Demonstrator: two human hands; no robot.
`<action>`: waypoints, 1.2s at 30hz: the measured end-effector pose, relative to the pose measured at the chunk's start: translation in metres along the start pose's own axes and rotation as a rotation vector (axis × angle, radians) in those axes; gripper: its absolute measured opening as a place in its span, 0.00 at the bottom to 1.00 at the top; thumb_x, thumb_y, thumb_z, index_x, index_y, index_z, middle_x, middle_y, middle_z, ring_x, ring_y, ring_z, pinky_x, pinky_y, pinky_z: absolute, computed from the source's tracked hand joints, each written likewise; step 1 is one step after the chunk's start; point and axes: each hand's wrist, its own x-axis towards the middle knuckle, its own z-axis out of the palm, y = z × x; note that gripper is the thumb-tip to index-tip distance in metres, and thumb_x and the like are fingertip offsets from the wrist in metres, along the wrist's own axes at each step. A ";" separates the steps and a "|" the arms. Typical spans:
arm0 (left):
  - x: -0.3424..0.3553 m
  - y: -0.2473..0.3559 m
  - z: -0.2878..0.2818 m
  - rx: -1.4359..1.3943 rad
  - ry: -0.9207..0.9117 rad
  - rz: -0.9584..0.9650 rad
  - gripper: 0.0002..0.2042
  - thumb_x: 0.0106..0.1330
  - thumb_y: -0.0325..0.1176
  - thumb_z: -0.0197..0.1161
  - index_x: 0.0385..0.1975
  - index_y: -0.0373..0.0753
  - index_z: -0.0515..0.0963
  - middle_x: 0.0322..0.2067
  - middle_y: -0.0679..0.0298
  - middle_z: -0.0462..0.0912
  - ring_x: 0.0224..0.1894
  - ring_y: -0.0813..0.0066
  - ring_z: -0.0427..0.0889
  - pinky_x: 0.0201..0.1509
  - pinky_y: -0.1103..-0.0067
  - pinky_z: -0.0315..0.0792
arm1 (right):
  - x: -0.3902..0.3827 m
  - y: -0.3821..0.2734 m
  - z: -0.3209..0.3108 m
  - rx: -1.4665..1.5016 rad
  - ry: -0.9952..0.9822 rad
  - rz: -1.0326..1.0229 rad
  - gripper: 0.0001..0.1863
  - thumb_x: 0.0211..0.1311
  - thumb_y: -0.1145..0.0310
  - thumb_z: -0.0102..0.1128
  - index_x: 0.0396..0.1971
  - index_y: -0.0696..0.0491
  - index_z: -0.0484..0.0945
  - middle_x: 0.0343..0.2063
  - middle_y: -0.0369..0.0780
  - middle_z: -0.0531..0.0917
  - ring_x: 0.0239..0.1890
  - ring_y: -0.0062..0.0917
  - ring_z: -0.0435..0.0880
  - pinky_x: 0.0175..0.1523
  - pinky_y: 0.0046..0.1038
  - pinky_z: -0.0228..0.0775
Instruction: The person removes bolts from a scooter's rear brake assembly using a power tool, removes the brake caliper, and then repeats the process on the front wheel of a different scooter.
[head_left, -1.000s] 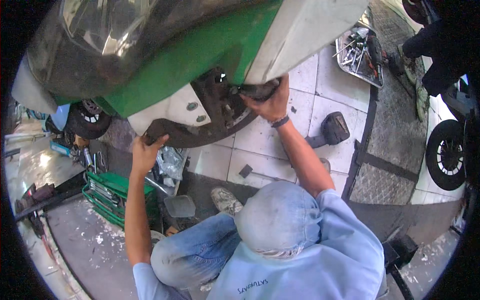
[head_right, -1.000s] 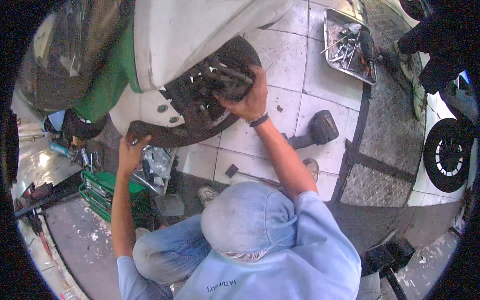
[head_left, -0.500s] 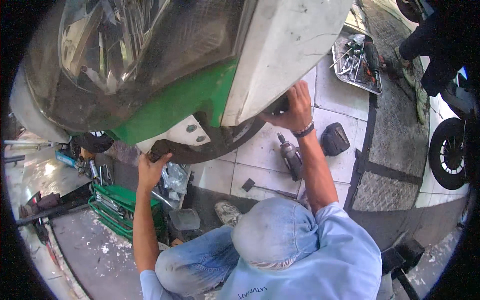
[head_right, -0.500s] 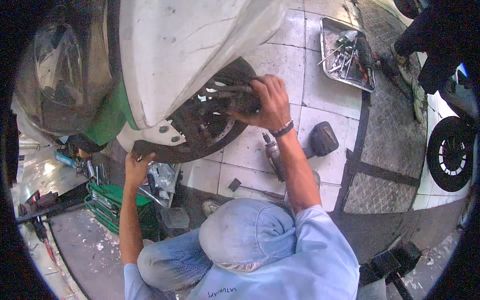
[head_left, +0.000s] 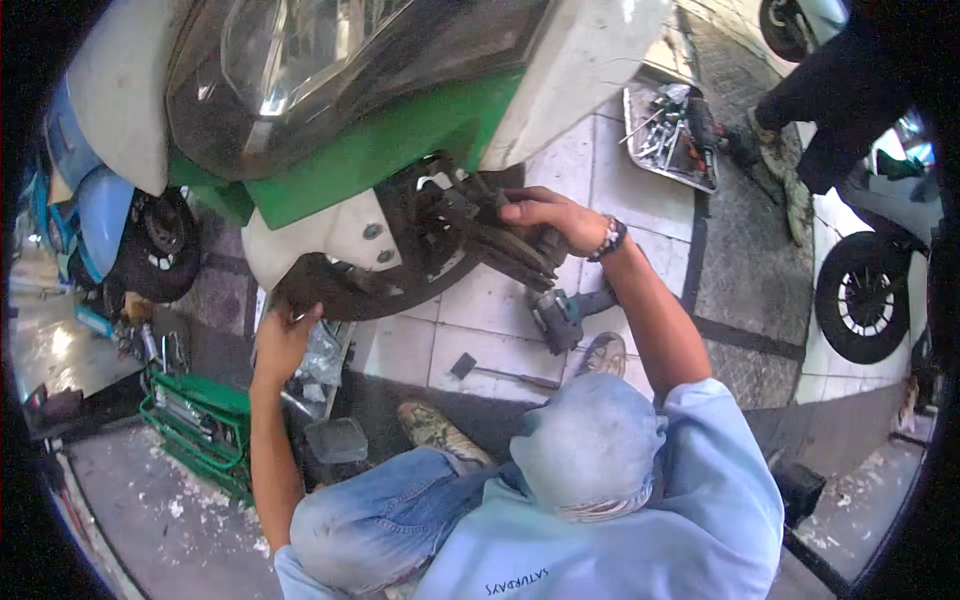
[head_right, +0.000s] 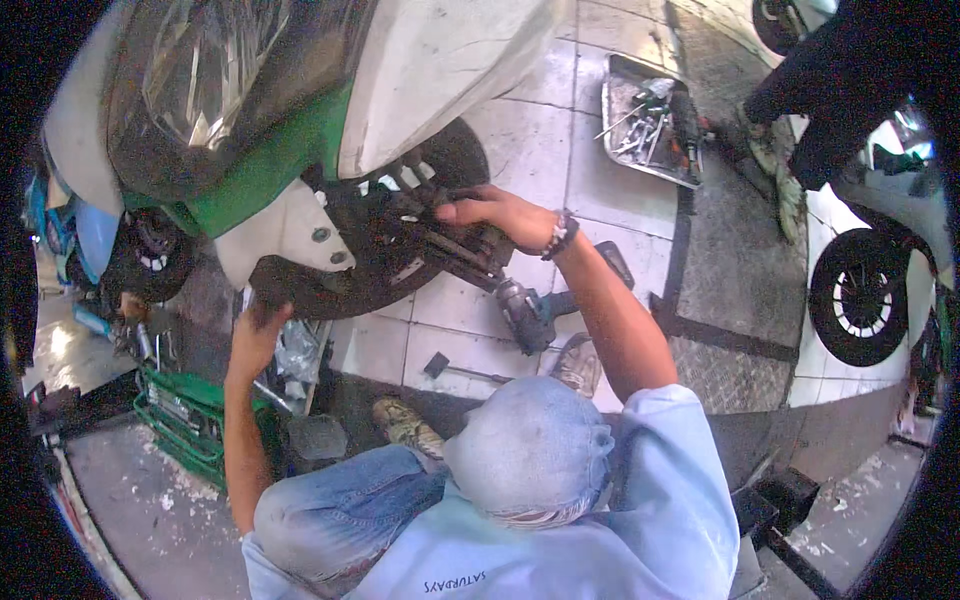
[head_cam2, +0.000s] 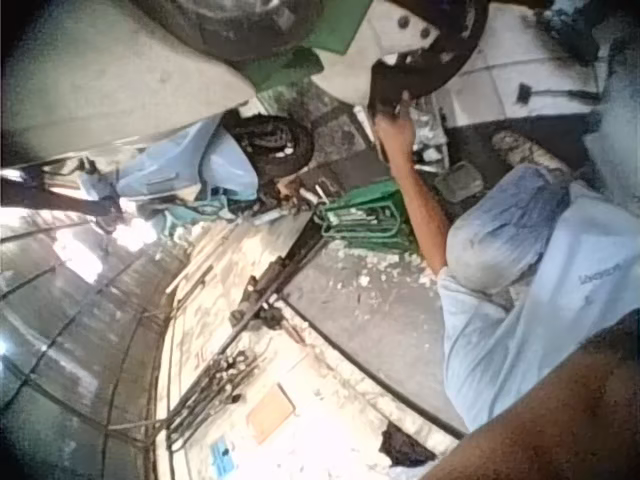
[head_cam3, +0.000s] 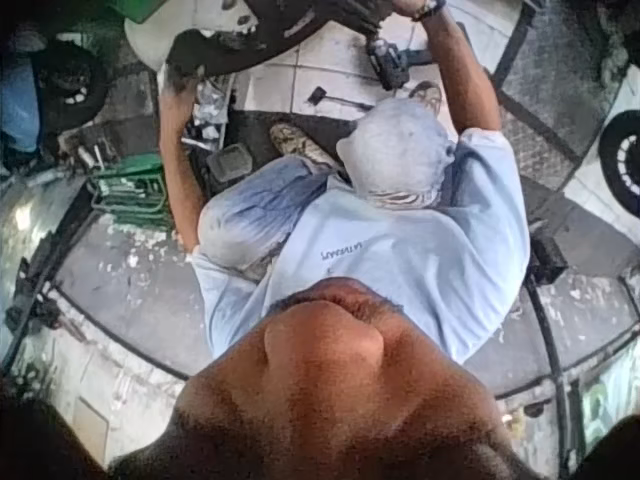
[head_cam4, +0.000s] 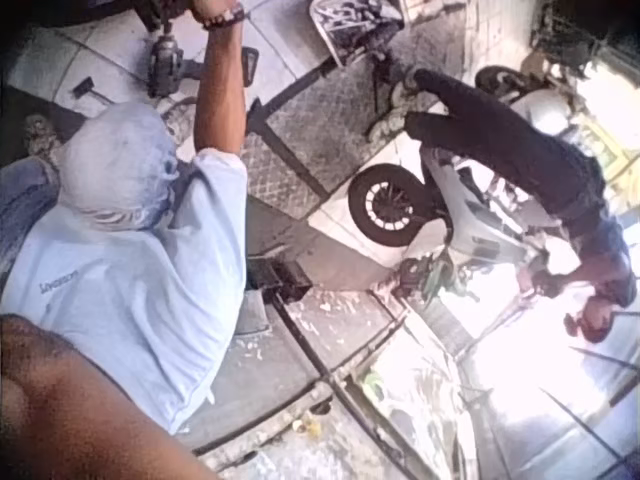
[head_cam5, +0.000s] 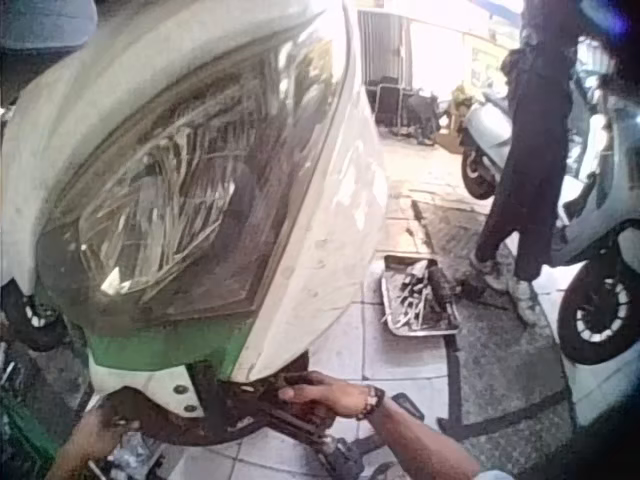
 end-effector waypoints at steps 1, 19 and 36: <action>-0.008 0.009 -0.010 0.391 -0.314 -0.125 0.17 0.68 0.38 0.67 0.49 0.30 0.80 0.43 0.55 0.88 0.45 0.65 0.85 0.51 0.71 0.76 | 0.002 -0.005 -0.002 0.066 -0.108 0.058 0.35 0.64 0.43 0.63 0.53 0.64 0.80 0.41 0.43 0.87 0.42 0.23 0.84 0.49 0.25 0.76; 0.005 0.151 0.265 -1.501 -0.155 -0.189 0.46 0.69 0.75 0.38 0.73 0.39 0.60 0.70 0.51 0.65 0.74 0.58 0.62 0.75 0.65 0.60 | -0.008 0.011 -0.008 -0.124 0.098 -0.128 0.32 0.70 0.44 0.58 0.52 0.61 0.80 0.41 0.43 0.88 0.40 0.20 0.85 0.48 0.26 0.78; 0.012 0.144 0.287 -1.756 -0.084 -0.257 0.44 0.65 0.77 0.44 0.56 0.38 0.76 0.50 0.50 0.82 0.52 0.53 0.80 0.62 0.55 0.73 | -0.128 0.274 0.105 -1.024 -0.225 0.158 0.17 0.63 0.62 0.60 0.44 0.58 0.73 0.37 0.53 0.84 0.43 0.49 0.86 0.44 0.49 0.79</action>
